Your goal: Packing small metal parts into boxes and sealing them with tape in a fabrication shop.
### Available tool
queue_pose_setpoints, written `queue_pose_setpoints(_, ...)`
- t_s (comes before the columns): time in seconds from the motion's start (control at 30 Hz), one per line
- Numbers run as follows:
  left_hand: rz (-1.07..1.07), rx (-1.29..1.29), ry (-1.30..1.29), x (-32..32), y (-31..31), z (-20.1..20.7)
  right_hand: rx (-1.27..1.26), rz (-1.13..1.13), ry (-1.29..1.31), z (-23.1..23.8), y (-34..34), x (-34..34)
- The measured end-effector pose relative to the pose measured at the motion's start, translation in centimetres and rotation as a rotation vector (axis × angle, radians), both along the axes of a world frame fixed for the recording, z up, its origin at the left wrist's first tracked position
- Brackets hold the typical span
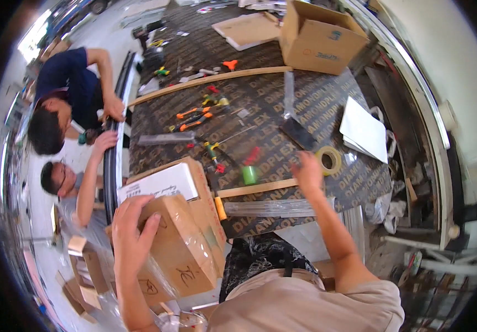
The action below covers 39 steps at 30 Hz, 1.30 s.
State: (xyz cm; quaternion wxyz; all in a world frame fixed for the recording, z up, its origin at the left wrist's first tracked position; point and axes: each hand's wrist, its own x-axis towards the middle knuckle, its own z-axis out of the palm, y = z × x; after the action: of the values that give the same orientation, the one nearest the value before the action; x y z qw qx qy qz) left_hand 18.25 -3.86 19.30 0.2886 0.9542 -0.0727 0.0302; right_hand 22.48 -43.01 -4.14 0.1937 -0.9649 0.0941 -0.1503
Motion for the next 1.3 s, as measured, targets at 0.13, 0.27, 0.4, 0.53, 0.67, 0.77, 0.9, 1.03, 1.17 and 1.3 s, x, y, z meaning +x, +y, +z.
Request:
queue_pose_setpoints(0.13, -0.103, -0.008, -0.021, 0.7, -0.6, 0.3, -0.165, -0.142, 0.346, 0.0, -9.5, -3.1)
queue_pose_setpoints(0.27, -0.071, 0.037, -0.035, 0.3, -0.4, 2.1, -0.283, -0.073, 0.449, -1.8, -12.0, -3.3)
queue_pose_setpoints(0.4, -0.027, 0.03, -0.102, 1.0, -3.2, 4.8, -0.09, -0.041, 0.297, 2.8, -11.3, -1.7)
queue_pose_setpoints(0.53, -0.088, -0.037, -0.057, 1.9, -7.3, 6.9, 0.883, 0.32, 0.252, 9.1, -8.6, -0.6)
queue_pose_setpoints(0.67, -0.315, -0.006, -0.013, 4.4, -12.3, 6.1, 1.474, 0.748, 0.381, 13.0, -5.5, 0.6)
queue_pose_setpoints(0.77, -0.413, 0.041, 0.137, 5.6, -15.1, 6.2, 1.588, 0.861, 0.505, 13.9, -4.4, 1.4)
queue_pose_setpoints(0.9, -0.389, 0.034, 0.083, 5.7, -17.0, 5.7, 1.611, 0.915, 0.516, 14.0, -2.8, 2.4)
queue_pose_setpoints(1.03, -0.298, -0.004, -0.065, 6.1, -17.3, 4.4, 1.663, 0.991, 0.55, 14.8, -1.7, 3.5)
queue_pose_setpoints(1.17, -0.221, -0.247, 0.243, 7.0, -17.3, 3.4, 1.517, 1.199, 0.387, 17.0, -0.8, 4.9)
queue_pose_setpoints(1.3, -0.279, -0.299, 0.266, 7.4, -17.8, 4.8, 1.189, 1.398, 0.07, 16.1, -0.6, 6.6)
